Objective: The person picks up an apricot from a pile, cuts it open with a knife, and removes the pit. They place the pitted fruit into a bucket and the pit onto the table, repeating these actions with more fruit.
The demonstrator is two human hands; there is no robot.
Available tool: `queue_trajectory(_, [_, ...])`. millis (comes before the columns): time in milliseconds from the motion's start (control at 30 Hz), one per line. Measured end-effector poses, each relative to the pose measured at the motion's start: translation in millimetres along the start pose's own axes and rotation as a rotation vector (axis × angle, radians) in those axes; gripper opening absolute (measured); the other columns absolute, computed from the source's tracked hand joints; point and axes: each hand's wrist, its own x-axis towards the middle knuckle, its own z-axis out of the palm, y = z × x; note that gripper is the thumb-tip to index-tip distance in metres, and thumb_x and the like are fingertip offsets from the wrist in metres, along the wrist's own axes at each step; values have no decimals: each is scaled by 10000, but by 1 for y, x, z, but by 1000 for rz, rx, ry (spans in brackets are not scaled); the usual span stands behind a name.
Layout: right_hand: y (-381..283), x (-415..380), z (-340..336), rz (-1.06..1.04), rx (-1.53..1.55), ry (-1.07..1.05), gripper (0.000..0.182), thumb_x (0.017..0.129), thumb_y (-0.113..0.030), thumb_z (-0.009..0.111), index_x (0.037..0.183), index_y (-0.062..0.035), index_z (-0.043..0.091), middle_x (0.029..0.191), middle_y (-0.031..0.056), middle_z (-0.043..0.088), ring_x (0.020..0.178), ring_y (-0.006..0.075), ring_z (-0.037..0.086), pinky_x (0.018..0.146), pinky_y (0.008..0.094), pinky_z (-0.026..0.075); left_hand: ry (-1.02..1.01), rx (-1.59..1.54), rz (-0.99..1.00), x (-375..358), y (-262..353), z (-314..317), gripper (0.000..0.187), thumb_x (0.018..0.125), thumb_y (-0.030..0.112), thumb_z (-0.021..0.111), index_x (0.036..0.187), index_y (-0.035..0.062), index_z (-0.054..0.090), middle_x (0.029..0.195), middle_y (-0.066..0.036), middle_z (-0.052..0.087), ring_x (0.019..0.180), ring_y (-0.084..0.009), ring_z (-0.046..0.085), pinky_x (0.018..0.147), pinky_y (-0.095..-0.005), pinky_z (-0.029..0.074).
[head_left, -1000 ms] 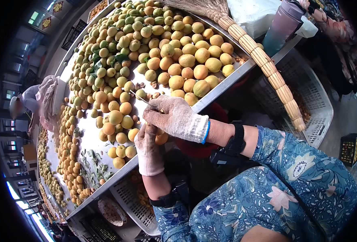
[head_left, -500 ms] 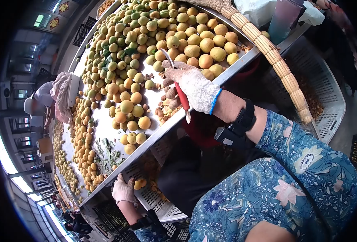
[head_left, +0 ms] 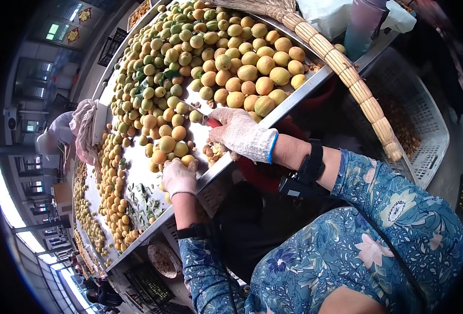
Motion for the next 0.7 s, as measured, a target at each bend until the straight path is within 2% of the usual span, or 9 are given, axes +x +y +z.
queue_trajectory(100, [-5,-4,-5,47,237,-158,343,817,-126,607,1142,-29,553,685,56,612,437,116,543,370,242,457,98,-144,-7,-12,-3,5,452,772,365,741,994,-8,616,1050,-196,612,970,-298,629,826,-398,508])
queue_trajectory(200, [-2,-6,-2,-72,273,-207,299,876,-160,587,1153,-54,553,689,30,611,396,62,478,340,211,410,140,-1344,98,-15,-19,21,491,774,90,743,1157,-7,451,1055,-144,580,899,-201,631,725,-304,547])
queue_trajectory(300, [20,2,7,-398,33,-164,398,901,-243,583,1263,-88,528,933,93,660,804,181,656,718,304,541,-29,-1838,166,-41,14,-24,543,806,42,624,1282,4,366,1110,-146,563,842,-185,625,685,-280,542])
queue_trajectory(333, [12,-5,2,-351,-89,-164,440,905,-303,575,1294,-108,515,1045,129,650,1022,246,622,889,341,486,-27,-1854,200,-41,22,-26,578,796,34,587,1319,4,342,1097,-134,560,793,-180,610,666,-272,526])
queue_trajectory(433, [11,-12,2,-421,-261,-63,483,909,-299,543,1343,-104,455,1057,199,634,972,332,640,841,394,510,100,-1692,235,-46,45,-27,616,818,104,576,1378,10,337,1095,-117,546,839,-183,590,706,-265,503])
queue_trajectory(467, [4,-16,-2,-390,-339,-81,517,906,-268,535,1370,-82,404,1066,222,625,943,365,639,803,424,519,-44,-2056,136,-42,55,-24,595,854,137,568,1390,12,341,1139,-114,533,901,-176,575,761,-273,494])
queue_trajectory(500, [20,-8,5,-517,-398,23,530,900,-254,537,1371,-60,388,1089,226,616,924,379,637,769,435,524,-115,-2341,257,-44,60,-23,594,887,201,585,1394,20,335,1185,-111,516,927,-170,563,793,-284,484])
queue_trajectory(567, [19,-10,8,-520,-442,45,539,886,-233,546,1371,-58,389,1126,225,603,933,383,633,774,440,523,304,-1597,417,-39,68,-5,548,943,343,529,1362,22,385,1167,-110,536,930,-170,558,799,-268,476])
queue_trajectory(700, [20,-11,14,-361,-610,1,525,875,-209,542,1360,-61,407,1125,222,602,949,380,628,781,442,522,28,-2093,208,-25,57,8,545,968,457,442,1298,23,456,1089,-98,566,892,-159,564,746,-244,474])
